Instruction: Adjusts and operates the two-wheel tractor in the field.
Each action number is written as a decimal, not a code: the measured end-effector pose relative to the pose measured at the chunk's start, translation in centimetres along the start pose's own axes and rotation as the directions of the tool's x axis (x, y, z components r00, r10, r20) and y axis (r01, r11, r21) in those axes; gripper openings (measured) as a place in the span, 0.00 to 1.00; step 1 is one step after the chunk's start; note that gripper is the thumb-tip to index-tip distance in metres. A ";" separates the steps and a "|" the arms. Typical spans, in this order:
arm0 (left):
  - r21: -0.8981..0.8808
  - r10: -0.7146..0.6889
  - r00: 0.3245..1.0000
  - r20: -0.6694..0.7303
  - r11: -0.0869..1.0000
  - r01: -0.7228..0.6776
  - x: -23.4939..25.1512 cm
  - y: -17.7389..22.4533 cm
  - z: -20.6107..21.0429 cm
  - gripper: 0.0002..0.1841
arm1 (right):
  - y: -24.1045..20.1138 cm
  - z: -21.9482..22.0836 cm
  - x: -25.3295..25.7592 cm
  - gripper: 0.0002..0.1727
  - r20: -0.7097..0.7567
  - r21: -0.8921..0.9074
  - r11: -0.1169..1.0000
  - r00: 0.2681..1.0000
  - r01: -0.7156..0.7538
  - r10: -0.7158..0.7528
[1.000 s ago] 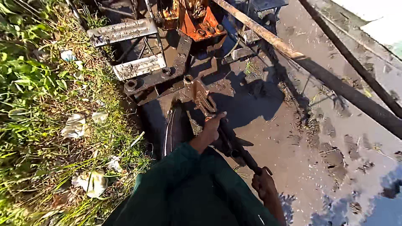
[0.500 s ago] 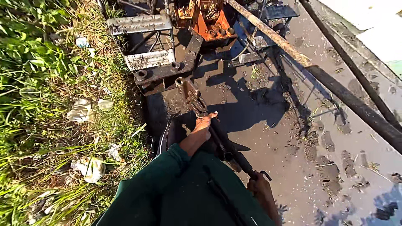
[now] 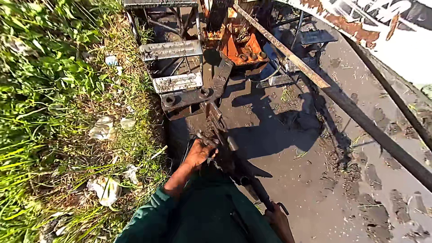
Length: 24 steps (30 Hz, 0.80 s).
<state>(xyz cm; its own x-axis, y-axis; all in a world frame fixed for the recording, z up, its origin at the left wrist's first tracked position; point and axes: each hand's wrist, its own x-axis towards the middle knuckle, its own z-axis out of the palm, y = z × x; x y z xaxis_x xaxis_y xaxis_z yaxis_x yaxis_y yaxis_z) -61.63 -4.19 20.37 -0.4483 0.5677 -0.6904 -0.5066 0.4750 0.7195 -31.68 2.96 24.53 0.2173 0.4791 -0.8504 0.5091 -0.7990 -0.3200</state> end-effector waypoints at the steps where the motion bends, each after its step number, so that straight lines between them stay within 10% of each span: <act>1: 0.000 0.083 0.994 -0.071 0.997 -0.083 -0.3 0.8 -1.7 0.05 | -0.1 0.0 0.1 0.15 -0.002 0.003 1.000 1.000 -0.013 0.013; 6: -0.183 0.504 0.777 -0.377 0.782 -0.596 4.2 7.9 -8.6 0.17 | 0.2 0.2 0.3 0.23 -0.044 0.110 0.992 0.997 -0.061 0.066; 11: -0.212 0.695 0.628 -0.350 0.594 -0.776 11.7 16.3 -8.8 0.13 | 0.8 0.6 -0.2 0.19 -0.090 -0.117 0.993 0.996 -0.012 0.001; 16: -0.092 0.720 0.671 -0.174 0.667 -0.739 16.9 15.5 -5.7 0.04 | 1.3 0.3 0.2 0.12 -0.022 -0.608 0.793 0.998 0.033 -0.058; 24: 0.093 0.654 0.754 -0.069 0.756 -0.647 20.9 12.2 -5.0 0.08 | 2.5 0.3 0.7 0.18 0.021 -0.737 0.675 0.999 0.041 -0.037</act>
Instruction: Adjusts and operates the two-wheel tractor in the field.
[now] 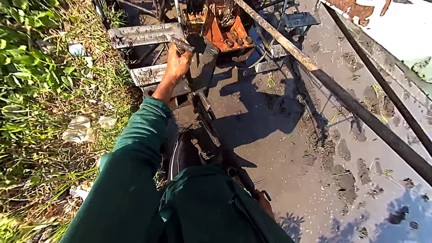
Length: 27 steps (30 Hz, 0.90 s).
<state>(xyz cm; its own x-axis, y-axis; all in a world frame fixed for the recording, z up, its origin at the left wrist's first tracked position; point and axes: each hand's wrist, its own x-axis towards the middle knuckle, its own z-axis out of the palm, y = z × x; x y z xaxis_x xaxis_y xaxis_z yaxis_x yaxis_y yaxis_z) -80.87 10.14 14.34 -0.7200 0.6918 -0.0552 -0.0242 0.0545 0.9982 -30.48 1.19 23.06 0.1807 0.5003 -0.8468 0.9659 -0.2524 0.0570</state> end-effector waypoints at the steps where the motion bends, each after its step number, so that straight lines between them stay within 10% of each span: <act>1: 0.033 -0.024 0.999 0.034 0.999 0.023 -0.8 -1.3 0.2 0.10 | 0.3 0.3 0.3 0.16 -0.017 0.049 0.999 1.000 0.003 -0.002; 7: 0.695 -0.566 0.787 0.246 0.669 0.264 -4.2 0.2 -4.7 0.41 | -0.5 0.2 -0.4 0.13 -0.039 0.105 0.994 0.998 -0.037 0.041; 10: 0.606 -0.321 0.947 -0.025 0.748 0.270 -2.0 3.5 -5.6 0.40 | -1.3 -0.3 -0.8 0.20 0.022 -0.078 0.997 1.000 -0.002 0.004; 13: 0.744 0.036 0.969 0.243 0.635 -0.209 3.4 -0.2 -0.4 0.41 | -1.0 0.2 -1.3 0.13 -0.062 0.166 0.986 0.998 -0.023 0.034; 15: 0.787 -0.107 0.892 0.439 0.525 -0.324 5.2 -1.5 1.5 0.44 | -1.2 0.8 -0.9 0.19 -0.075 0.523 0.851 0.991 -0.058 0.114; 18: 0.875 -0.361 0.902 0.237 0.483 -0.036 3.4 -2.3 2.3 0.43 | -0.4 -0.1 -2.2 0.24 0.021 0.731 0.672 0.988 -0.118 0.150; 21: 0.874 -0.385 0.923 -0.019 0.441 0.202 1.8 -4.2 2.7 0.43 | -1.3 -1.7 -4.1 0.24 0.063 0.765 0.619 0.977 -0.180 0.206; 27: 0.893 -0.377 0.925 0.034 0.426 0.141 2.7 -5.2 2.5 0.44 | -2.4 -3.2 -3.2 0.25 0.142 0.803 0.522 0.943 -0.287 0.300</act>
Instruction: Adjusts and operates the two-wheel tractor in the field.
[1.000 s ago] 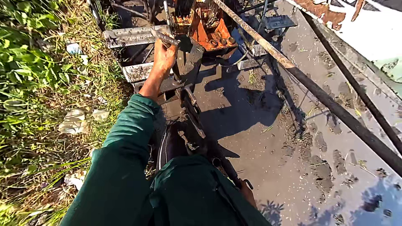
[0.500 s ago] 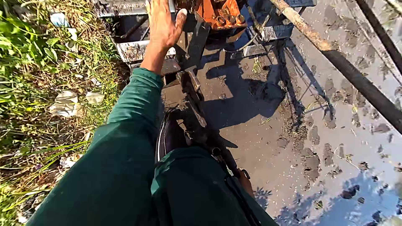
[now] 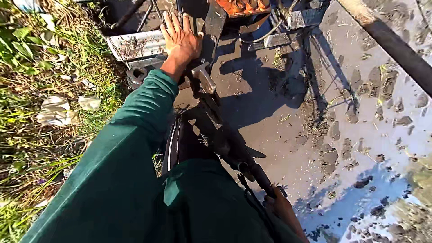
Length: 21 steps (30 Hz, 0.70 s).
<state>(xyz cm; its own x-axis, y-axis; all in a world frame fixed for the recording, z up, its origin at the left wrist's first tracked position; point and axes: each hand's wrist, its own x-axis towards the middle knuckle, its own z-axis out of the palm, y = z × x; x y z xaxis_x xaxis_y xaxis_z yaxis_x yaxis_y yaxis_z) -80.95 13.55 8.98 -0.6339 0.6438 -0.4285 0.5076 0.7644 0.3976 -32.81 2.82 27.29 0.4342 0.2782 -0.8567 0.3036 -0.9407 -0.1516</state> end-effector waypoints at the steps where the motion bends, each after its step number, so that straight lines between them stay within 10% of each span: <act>1: 0.008 0.005 1.000 0.000 1.000 -0.005 0.0 -0.1 0.2 0.43 | 0.3 -0.3 0.8 0.25 0.013 0.011 1.000 1.000 -0.007 0.007; 13: -0.018 0.083 0.985 -0.153 0.996 -0.086 0.7 0.2 0.0 0.33 | 0.4 -0.1 8.4 0.26 0.058 -0.076 0.994 0.996 0.073 -0.068; 17: -0.213 0.095 0.957 -0.273 0.964 -0.157 -7.3 -1.5 -2.4 0.16 | 1.6 0.3 11.8 0.19 0.158 -0.062 0.987 0.978 0.150 -0.139; 21: -0.101 0.012 0.882 -0.471 0.993 -0.068 -14.6 -6.8 -1.9 0.21 | 2.1 1.0 15.0 0.17 0.250 -0.067 0.979 0.953 0.192 -0.170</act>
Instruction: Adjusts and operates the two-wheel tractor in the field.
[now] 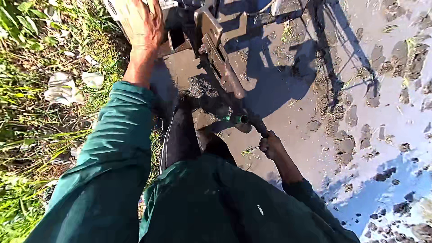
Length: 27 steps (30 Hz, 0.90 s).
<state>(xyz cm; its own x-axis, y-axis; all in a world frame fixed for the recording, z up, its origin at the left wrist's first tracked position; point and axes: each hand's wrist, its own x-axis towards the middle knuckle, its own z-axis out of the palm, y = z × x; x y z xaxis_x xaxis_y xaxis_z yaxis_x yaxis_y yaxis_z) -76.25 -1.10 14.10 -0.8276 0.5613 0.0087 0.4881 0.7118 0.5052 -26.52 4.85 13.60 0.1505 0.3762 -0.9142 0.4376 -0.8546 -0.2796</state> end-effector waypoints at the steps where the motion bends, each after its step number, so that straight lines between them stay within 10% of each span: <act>1: 0.056 -0.039 0.999 -0.010 0.998 0.039 -0.7 -1.9 1.2 0.22 | 0.4 -0.6 0.6 0.19 -0.001 0.010 1.000 1.000 -0.008 0.008; 7: 0.122 -0.156 0.985 -0.070 0.979 0.163 0.2 -8.1 6.3 0.32 | 0.1 -0.9 2.0 0.20 -0.013 0.011 1.000 1.000 -0.004 0.005; 12: 0.360 -0.171 0.941 0.294 0.931 0.057 0.2 -3.1 1.7 0.20 | 0.6 -1.0 2.8 0.22 -0.042 0.035 0.999 0.999 -0.003 0.004; 17: 0.278 -0.038 0.928 0.370 0.958 -0.072 -0.5 -1.9 0.2 0.20 | 0.7 -1.7 3.7 0.21 -0.046 0.013 1.000 0.999 -0.006 0.007; 27: 0.184 0.109 0.987 0.122 0.974 -0.131 4.0 -7.7 4.0 0.28 | 0.1 -1.5 3.7 0.19 -0.049 0.038 0.999 0.999 -0.005 0.007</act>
<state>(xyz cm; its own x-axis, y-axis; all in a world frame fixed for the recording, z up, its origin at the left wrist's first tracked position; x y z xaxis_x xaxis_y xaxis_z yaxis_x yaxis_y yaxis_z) -82.22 -2.59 6.77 -0.7292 0.6830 -0.0414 0.6347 0.6978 0.3322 -24.62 6.67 10.62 0.1966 0.3875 -0.9007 0.4026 -0.8695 -0.2862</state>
